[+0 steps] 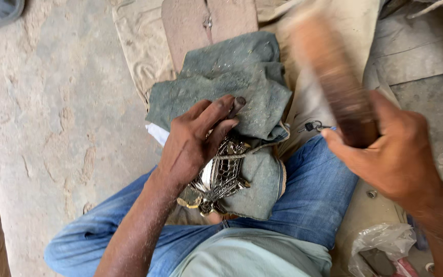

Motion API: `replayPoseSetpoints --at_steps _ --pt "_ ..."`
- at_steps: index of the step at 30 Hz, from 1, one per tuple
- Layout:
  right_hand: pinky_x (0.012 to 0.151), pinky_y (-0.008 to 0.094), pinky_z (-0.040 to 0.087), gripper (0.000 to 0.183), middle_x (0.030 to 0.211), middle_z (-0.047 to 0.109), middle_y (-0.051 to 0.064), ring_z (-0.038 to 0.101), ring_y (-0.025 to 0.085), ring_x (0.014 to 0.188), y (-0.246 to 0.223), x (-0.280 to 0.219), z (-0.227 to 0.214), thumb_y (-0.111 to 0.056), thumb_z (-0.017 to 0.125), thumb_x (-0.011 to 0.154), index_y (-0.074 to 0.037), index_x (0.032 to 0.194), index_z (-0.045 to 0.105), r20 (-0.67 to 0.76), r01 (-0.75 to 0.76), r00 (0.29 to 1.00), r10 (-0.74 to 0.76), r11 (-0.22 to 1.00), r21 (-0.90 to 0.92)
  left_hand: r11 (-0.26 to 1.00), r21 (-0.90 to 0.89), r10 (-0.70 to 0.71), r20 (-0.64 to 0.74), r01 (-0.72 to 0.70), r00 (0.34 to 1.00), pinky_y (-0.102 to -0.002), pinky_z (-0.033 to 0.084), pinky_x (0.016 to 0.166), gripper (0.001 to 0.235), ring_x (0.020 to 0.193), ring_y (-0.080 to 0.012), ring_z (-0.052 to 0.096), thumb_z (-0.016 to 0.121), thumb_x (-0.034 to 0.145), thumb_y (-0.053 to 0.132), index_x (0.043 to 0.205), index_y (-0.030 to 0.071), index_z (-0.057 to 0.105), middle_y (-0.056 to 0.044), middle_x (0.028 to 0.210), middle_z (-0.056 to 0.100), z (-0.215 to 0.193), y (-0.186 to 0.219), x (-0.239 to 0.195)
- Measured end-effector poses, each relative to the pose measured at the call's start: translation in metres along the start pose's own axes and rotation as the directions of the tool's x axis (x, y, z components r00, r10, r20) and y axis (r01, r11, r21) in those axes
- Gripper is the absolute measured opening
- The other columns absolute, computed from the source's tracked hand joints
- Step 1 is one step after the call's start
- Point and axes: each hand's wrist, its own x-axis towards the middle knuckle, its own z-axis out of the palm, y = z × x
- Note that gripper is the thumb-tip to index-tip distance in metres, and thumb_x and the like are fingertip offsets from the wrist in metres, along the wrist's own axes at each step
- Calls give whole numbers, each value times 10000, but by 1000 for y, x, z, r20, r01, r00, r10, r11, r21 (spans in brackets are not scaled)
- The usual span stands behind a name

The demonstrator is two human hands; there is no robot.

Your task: The person uses a hammer and a metal punch to emboss a decorative pattern onto a metal leaf-shaped object. They repeatedly strike the punch to create indentations along the surface, occasionally repositioning the tool to work on different sections.

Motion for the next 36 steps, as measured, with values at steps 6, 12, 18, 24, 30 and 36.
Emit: replayPoseSetpoints --at_steps 6,12,18,24,30,36 --pt "463 332 521 315 703 620 102 613 183 534 -7 7 -6 -179 807 856 0 1002 593 81 -83 992 96 985 -152 998 -20 67 15 -66 998 -398 589 771 351 914 -321 723 705 1015 156 1342 79 604 -132 1128 705 -3 -1 3" --pt "483 392 513 347 609 615 103 611 219 519 -5 4 -13 -229 856 808 -23 950 615 199 -244 925 322 909 -338 996 -32 80 25 -79 997 -397 592 762 346 901 -317 726 711 1010 144 1334 77 607 -134 1128 709 -4 -4 6" --pt "444 405 500 349 563 614 85 596 224 482 -10 12 -5 -220 857 765 -20 932 625 183 -121 967 176 953 -279 997 -48 64 8 -64 998 -388 602 779 355 904 -306 729 723 992 136 1321 70 608 -128 1080 706 -4 -6 2" --pt "479 394 509 317 579 597 81 601 211 488 -3 17 -5 -249 860 816 -46 915 638 257 -112 941 222 917 -382 997 -69 22 -12 -23 1000 -378 611 766 357 912 -292 746 731 995 143 1326 81 612 -129 1089 706 -3 -7 0" --pt "461 375 479 317 628 593 86 580 201 469 2 22 0 -266 842 844 -44 954 644 249 -131 935 251 900 -415 995 -101 -6 -10 5 1000 -376 613 749 373 883 -282 752 737 985 154 1331 94 610 -114 1073 710 -2 -11 -2" --pt "479 365 510 313 601 615 86 614 192 490 -11 35 -2 -222 851 822 -40 987 657 292 -84 932 214 913 -400 993 -114 -11 -14 9 1000 -384 596 742 375 877 -300 741 736 979 147 1327 87 612 -124 1057 700 -4 -13 -1"
